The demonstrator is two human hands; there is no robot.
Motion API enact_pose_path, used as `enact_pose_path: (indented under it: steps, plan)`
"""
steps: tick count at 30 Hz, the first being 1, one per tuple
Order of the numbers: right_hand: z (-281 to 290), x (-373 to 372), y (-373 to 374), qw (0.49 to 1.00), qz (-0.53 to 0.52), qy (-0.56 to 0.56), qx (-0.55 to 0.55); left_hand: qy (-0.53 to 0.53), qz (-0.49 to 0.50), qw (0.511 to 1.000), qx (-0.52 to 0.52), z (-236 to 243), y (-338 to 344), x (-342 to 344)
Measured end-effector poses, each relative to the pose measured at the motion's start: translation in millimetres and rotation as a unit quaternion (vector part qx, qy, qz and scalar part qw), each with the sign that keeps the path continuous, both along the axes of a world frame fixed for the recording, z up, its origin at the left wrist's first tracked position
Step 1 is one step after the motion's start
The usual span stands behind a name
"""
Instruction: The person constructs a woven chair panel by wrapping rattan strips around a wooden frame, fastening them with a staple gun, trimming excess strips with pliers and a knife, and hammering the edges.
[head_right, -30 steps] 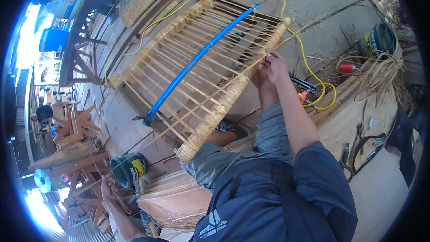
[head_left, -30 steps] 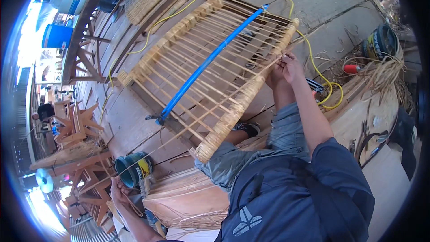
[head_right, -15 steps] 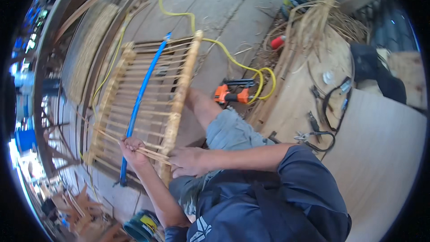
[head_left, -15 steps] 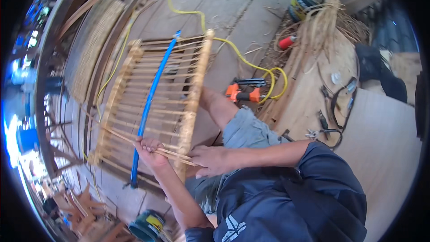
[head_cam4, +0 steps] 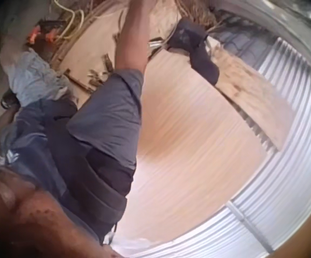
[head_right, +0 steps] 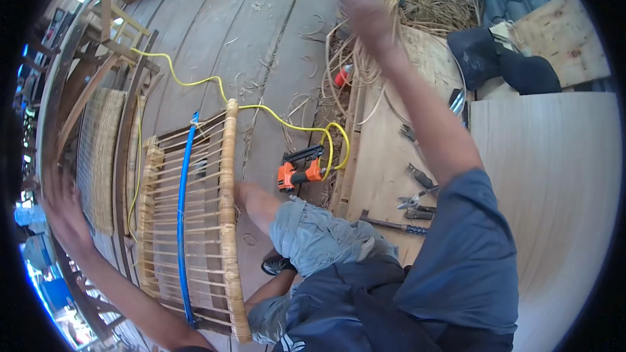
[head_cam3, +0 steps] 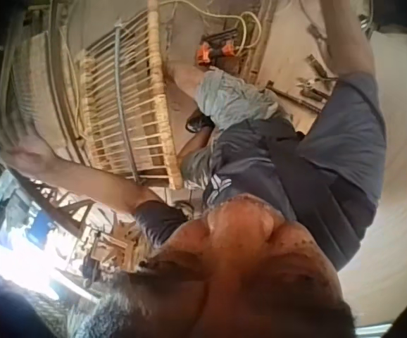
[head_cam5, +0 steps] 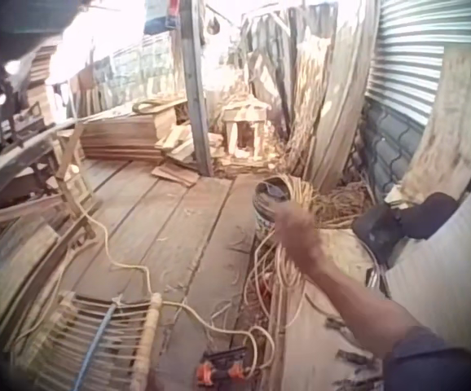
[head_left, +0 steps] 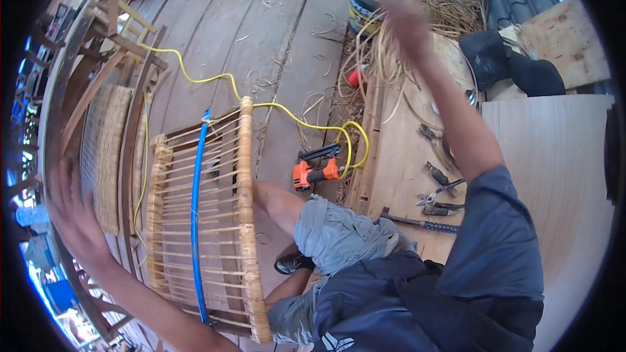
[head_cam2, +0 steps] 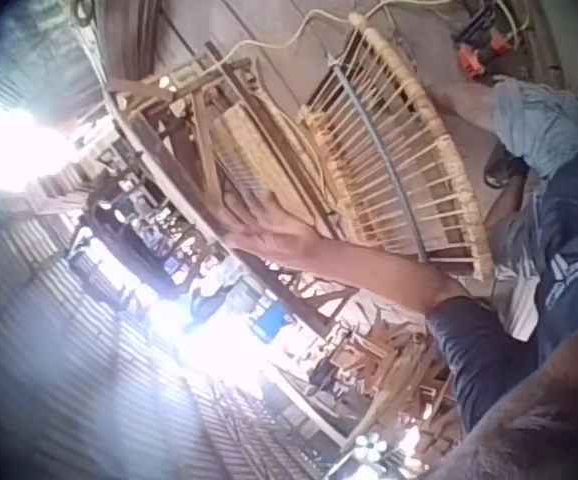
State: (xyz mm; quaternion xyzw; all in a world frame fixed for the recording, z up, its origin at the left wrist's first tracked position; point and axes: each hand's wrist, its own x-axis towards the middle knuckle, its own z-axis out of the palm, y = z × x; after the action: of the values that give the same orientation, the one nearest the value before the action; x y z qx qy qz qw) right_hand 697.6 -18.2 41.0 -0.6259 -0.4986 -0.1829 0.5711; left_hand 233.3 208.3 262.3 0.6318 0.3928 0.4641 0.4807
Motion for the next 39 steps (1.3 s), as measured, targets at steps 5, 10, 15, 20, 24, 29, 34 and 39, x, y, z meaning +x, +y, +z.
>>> enact_pose_path:
  steps: [5, 10, 15, 20, 24, 29, 34, 39]
  plan:
    - [-111, 150, -152, 0.655, -0.488, 0.451, -0.359, 0.185, -0.329, 0.923, 0.077, 6, -136, 112]
    - [-143, 82, -164, 0.657, -0.439, 0.331, -0.516, -0.227, -0.425, 0.723, -0.495, -34, -226, 82]
    - [-142, 46, -163, 0.764, -0.36, 0.16, -0.511, -0.564, -0.557, 0.47, -0.388, -78, -257, 118]
    - [-133, 33, -167, 0.765, -0.312, 0.162, -0.54, -0.561, -0.481, 0.419, -0.528, -81, -261, 99]
    - [-101, 16, -177, 0.815, -0.399, 0.033, -0.419, -0.645, -0.492, 0.427, -0.399, -95, -253, 108]
    - [-60, -154, -79, 0.878, -0.132, 0.329, -0.322, -0.619, -0.512, 0.402, -0.44, -116, -249, 86]
    - [-231, -153, -2, 0.756, -0.08, 0.591, -0.27, -0.575, -0.502, 0.509, -0.398, -153, -195, 77]
    - [-373, -67, 25, 0.553, -0.216, 0.783, -0.188, -0.449, -0.245, 0.707, -0.488, -199, -184, -9]
